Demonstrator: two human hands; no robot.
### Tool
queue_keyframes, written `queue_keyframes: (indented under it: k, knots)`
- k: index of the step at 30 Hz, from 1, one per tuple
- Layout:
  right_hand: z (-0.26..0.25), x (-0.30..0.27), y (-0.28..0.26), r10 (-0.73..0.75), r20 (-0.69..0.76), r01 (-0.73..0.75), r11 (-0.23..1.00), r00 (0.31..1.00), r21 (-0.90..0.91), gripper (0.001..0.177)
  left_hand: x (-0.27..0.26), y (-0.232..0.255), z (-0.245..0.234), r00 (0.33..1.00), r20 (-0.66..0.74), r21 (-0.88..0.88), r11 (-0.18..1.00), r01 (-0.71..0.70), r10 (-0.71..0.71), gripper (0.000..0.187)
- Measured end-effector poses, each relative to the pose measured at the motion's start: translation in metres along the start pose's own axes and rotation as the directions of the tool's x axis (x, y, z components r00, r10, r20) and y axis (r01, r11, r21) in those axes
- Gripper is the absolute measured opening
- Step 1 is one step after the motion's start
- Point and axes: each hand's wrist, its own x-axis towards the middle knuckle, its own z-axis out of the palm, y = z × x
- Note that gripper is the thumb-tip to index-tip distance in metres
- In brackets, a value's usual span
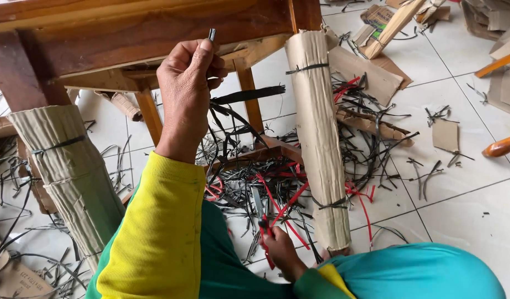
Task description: Wrapping a wooden chair leg with protective cardboard and securing it with plastic ties
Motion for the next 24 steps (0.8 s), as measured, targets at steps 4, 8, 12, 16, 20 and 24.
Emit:
queue_keyframes:
  k: [4, 8, 12, 16, 20, 24]
  knots:
    - [-0.018, 0.049, 0.027, 0.218, -0.056, -0.225, 0.947, 0.974, -0.227, 0.025, -0.005, 0.001, 0.008, 0.999, 0.054, -0.061, 0.998, 0.001, 0.002, 0.020]
    - [-0.031, 0.099, 0.066, 0.249, -0.195, -0.310, 0.855, 0.949, -0.416, 0.041, -0.011, 0.001, 0.014, 0.997, 0.074, -0.035, 0.999, 0.031, -0.028, 0.021]
    - [-0.039, 0.123, 0.097, 0.148, -0.257, -0.291, 0.631, 0.955, -0.719, 0.032, -0.016, 0.003, 0.015, 0.994, 0.088, -0.019, 0.997, 0.071, -0.070, 0.019]
    - [-0.019, 0.073, 0.029, -0.115, -0.254, -0.072, 0.778, 0.960, -0.624, 0.025, -0.022, 0.014, 0.011, 0.985, 0.166, -0.026, 0.998, 0.051, -0.046, 0.021]
    - [0.010, 0.025, -0.030, -0.713, -0.322, 0.584, 0.697, 0.622, -0.415, 0.033, -0.025, 0.020, 0.004, 0.917, 0.321, -0.094, 0.956, 0.279, -0.236, 0.018]
    - [0.028, -0.037, -0.092, -0.941, -0.264, 0.866, 0.305, 0.210, -0.397, 0.047, -0.030, 0.014, 0.012, 0.870, 0.376, -0.166, 0.900, 0.402, -0.319, 0.014]
